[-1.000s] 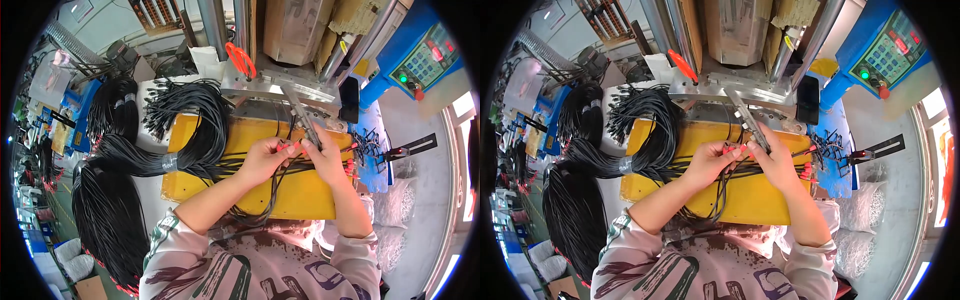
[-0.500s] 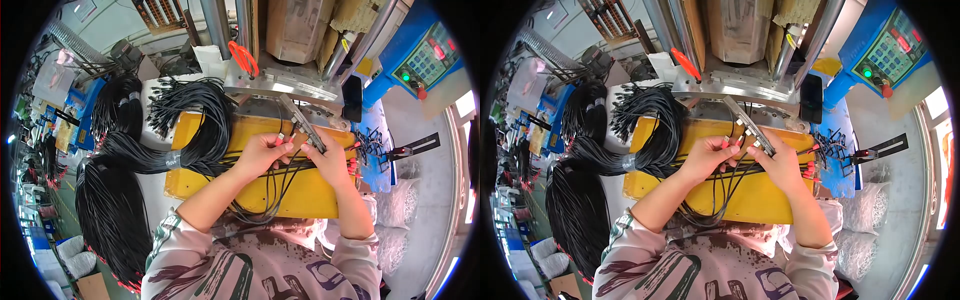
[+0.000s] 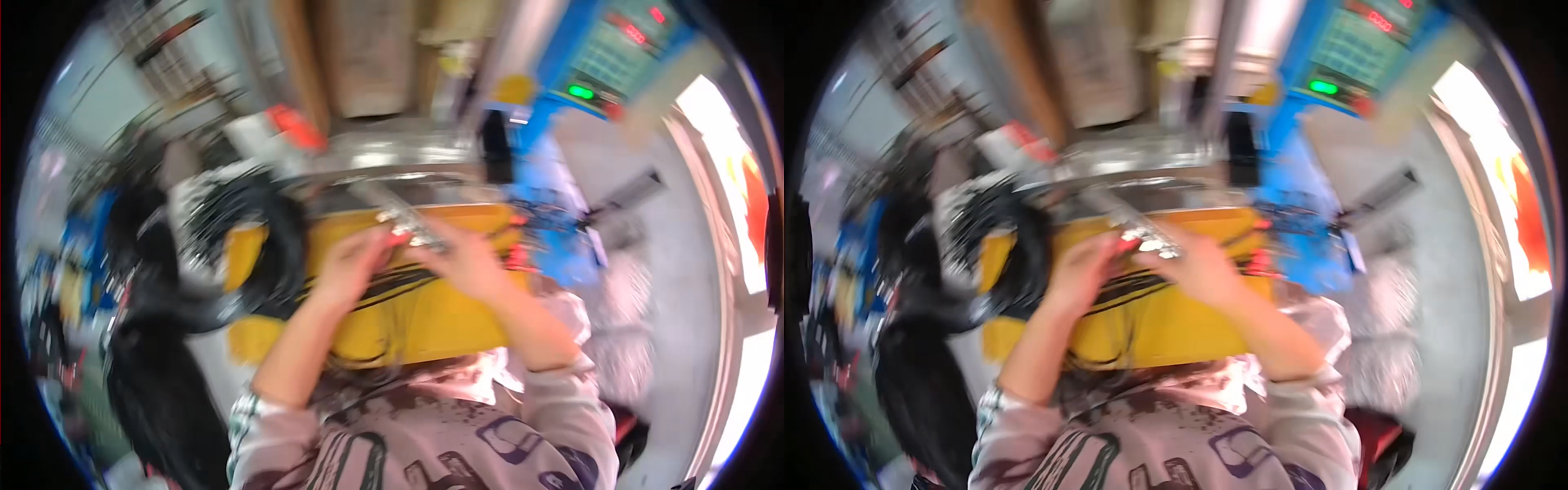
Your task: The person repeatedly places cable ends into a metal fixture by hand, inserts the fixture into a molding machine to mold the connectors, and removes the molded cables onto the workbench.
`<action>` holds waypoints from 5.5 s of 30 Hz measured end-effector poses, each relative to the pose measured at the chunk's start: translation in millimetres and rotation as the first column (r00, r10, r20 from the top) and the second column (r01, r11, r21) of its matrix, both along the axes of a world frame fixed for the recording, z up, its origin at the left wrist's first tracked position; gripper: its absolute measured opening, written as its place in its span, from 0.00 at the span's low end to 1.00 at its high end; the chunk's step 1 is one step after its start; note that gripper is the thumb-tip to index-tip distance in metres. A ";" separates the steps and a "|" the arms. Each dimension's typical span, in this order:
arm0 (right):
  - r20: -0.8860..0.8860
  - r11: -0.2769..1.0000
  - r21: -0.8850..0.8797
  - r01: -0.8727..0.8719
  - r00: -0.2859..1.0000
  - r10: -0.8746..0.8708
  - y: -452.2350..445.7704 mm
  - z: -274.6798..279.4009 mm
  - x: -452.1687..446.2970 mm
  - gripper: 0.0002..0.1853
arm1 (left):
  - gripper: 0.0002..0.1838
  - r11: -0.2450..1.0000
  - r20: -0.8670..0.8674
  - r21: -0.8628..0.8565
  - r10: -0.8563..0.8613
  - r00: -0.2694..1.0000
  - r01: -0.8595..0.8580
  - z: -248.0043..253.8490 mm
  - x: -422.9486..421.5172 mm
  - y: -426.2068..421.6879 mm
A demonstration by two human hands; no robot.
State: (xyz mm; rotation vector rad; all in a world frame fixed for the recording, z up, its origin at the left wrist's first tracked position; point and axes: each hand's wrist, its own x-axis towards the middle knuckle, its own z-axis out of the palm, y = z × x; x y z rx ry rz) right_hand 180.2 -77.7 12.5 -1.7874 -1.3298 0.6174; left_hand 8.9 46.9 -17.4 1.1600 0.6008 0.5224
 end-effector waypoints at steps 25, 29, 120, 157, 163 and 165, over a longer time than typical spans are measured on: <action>0.169 0.963 -0.248 0.103 0.984 -0.062 17.0 -0.6 34.0 0.18 | 0.10 0.914 0.120 -0.289 -0.262 0.958 0.286 -40.9 88.2 126.5; 0.176 0.993 -0.113 0.035 0.984 -0.015 15.7 -16.2 42.3 0.19 | 0.08 0.962 0.039 -0.273 -0.020 0.999 0.030 -58.9 83.7 122.9; -0.970 0.742 0.155 0.652 0.244 -0.012 198.3 -49.7 161.3 0.17 | 0.11 0.854 0.173 -0.499 -0.071 0.982 0.150 -27.1 89.4 108.8; 0.627 0.921 0.169 0.351 0.682 -0.375 -81.8 3.3 26.7 0.11 | 0.12 -0.236 -0.313 0.903 0.212 0.926 0.360 40.2 -44.1 33.3; 0.390 0.964 0.080 0.252 0.883 -0.263 -74.3 -21.1 28.0 0.14 | 0.12 -0.009 -0.425 0.902 -0.200 0.883 0.432 26.5 -1.3 -55.2; 0.323 0.969 0.006 0.247 0.917 -0.236 -50.7 -11.7 54.7 0.13 | 0.12 0.111 -0.328 0.933 -0.129 0.936 0.343 42.9 3.6 -58.9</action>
